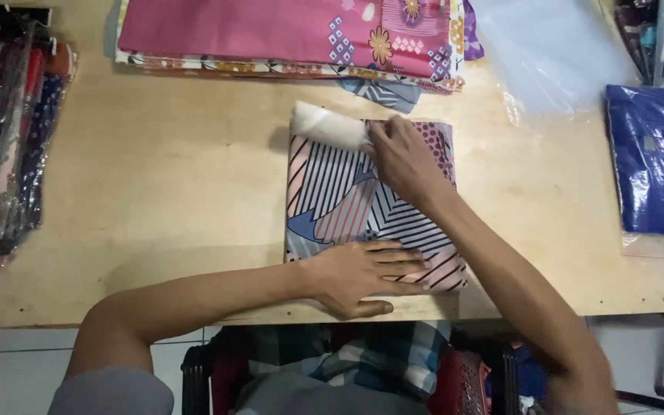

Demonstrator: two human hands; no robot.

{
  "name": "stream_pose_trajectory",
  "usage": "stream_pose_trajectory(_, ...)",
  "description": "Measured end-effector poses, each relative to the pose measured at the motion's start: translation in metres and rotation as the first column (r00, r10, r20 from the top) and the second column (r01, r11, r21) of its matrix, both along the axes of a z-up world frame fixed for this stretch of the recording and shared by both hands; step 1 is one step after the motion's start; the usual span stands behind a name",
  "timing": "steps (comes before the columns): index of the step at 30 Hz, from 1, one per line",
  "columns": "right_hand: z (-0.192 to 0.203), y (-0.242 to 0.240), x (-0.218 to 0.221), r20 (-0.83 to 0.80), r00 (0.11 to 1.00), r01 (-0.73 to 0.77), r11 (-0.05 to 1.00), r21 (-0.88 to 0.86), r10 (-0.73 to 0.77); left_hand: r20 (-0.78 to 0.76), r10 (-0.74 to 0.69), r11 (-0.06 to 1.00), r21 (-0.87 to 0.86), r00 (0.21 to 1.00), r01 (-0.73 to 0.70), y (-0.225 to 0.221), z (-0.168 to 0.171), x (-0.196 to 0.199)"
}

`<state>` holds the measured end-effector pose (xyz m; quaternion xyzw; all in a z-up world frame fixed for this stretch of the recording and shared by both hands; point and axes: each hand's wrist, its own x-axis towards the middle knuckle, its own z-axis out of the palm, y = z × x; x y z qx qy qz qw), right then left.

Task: Cleaning a piece of patterned fabric with a lint roller and folding it neatly on a work surface.

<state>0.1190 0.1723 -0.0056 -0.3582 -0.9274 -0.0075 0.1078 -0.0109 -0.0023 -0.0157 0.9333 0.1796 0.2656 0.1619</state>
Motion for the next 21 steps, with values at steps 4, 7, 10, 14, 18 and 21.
stream_pose_trajectory(4, 0.022, -0.034, 0.052, 0.121, 0.993, 0.020, 0.999, -0.030, -0.016, -0.038, -0.034, 0.999, -0.031, 0.999, 0.032, 0.003, 0.003, -0.004)
stream_pose_trajectory(7, 0.021, -0.062, 0.082, 0.167, 0.986, 0.024, 0.986, -0.167, 0.004, -0.008, -0.061, 0.995, -0.085, 0.998, 0.060, 0.001, 0.003, -0.005)
stream_pose_trajectory(10, -0.009, -0.071, 0.089, 0.276, 0.960, -0.005, 0.991, -0.137, 0.043, -0.043, -0.066, 0.996, -0.059, 0.997, 0.063, 0.004, -0.002, -0.003)
stream_pose_trajectory(14, 0.004, -0.050, 0.077, 0.211, 0.969, -0.122, 0.992, -0.034, 0.126, -0.281, -0.133, 0.974, -0.216, 0.950, 0.072, 0.006, 0.013, -0.001)
stream_pose_trajectory(18, 0.004, 0.003, 0.062, 0.258, 0.965, -0.015, 0.995, -0.098, 0.040, -0.305, -0.079, 0.991, -0.129, 0.949, 0.041, 0.005, 0.013, -0.002)
stream_pose_trajectory(21, 0.013, 0.033, 0.049, 0.239, 0.970, -0.020, 0.996, -0.083, 0.039, -0.301, -0.078, 0.991, -0.127, 0.950, 0.042, 0.006, 0.016, -0.003)
